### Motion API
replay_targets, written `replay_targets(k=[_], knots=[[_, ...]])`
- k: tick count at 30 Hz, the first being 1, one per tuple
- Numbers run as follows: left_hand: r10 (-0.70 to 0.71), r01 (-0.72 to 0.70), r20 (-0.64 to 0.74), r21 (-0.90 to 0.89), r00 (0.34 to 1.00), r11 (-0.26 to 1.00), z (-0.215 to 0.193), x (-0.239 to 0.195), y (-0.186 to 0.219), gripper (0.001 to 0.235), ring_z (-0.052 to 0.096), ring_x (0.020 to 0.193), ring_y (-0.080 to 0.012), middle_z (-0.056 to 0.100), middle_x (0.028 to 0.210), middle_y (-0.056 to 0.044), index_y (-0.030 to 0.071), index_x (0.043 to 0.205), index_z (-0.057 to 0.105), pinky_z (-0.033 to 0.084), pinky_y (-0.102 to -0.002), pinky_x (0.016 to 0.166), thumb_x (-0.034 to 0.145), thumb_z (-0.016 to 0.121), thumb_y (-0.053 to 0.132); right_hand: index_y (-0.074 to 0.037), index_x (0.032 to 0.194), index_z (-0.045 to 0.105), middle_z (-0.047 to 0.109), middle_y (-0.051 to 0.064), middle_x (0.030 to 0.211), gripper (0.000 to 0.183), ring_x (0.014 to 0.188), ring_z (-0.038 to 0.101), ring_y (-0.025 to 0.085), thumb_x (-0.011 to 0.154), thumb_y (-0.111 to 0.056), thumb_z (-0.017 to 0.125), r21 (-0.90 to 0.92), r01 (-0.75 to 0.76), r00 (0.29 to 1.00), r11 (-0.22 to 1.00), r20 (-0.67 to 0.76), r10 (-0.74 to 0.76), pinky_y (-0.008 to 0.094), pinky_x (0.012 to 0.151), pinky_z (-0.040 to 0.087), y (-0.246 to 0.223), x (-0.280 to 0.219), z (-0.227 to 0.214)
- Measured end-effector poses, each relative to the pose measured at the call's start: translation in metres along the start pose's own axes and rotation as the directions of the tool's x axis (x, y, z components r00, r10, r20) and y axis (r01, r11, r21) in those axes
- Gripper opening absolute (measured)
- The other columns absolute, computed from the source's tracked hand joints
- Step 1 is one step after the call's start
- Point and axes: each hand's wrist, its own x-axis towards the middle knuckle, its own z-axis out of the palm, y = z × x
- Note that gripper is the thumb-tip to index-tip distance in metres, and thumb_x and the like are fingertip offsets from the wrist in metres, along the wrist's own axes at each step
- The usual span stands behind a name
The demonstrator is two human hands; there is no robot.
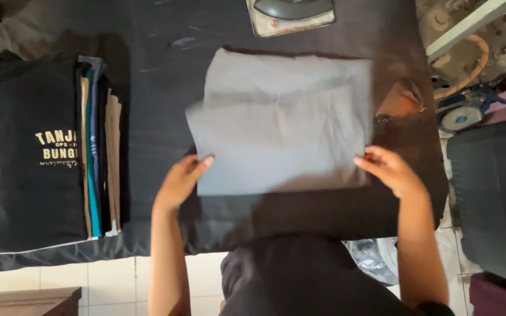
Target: The person folds a black t-shirt and a grey t-shirt on a dark work surface. They smooth the fabric, fold the sleeves and sides, and stack the finished items. The person also briefly handles a grey drawstring bag, manipulating the drawstring before folding the bag itself.
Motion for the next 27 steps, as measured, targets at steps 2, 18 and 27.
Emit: replay_targets(k=[2,18,27], knots=[[-0.114,0.107,-0.064,-0.102,0.991,0.989,0.013,0.001,-0.023,0.031,0.041,0.063,-0.0017,0.051,0.069,0.008,0.004,0.102,0.072,0.033,-0.023,0.057,0.095,0.073,0.034,0.001,0.117,0.07,0.067,-0.002,0.1,0.03,0.089,0.059,0.006,0.095,-0.019,0.076,0.126,-0.003,0.997,0.992,-0.078,0.013,0.022,0.08,0.046,0.029,0.001,0.01],[0.051,-0.114,-0.207,-0.307,0.977,0.945,0.036,-0.049,-0.027,0.025,0.051,0.071,0.0003,0.068,0.082,0.006,-0.001,0.107,0.07,0.042,-0.019,0.063,0.104,0.07,0.024,0.001,0.106,0.067,0.067,-0.002,0.09,0.023,0.078,0.053,0.003,0.098,-0.019,0.074,0.035,0.021,0.979,0.999,-0.203,-0.013,0.02,0.069,0.04,0.02,-0.062,0.024],[0.122,-0.153,-0.412,-0.044,0.903,0.987,0.046,-0.052,-0.041,0.031,0.047,0.073,-0.0005,0.062,0.079,0.006,-0.004,0.106,0.069,0.039,-0.02,0.065,0.107,0.067,0.026,0.002,0.113,0.066,0.061,-0.001,0.086,0.029,0.075,0.05,0.002,0.1,-0.021,0.077,-0.161,0.07,0.909,0.985,-0.396,-0.129,0.02,0.065,0.04,0.024,-0.078,0.047]])
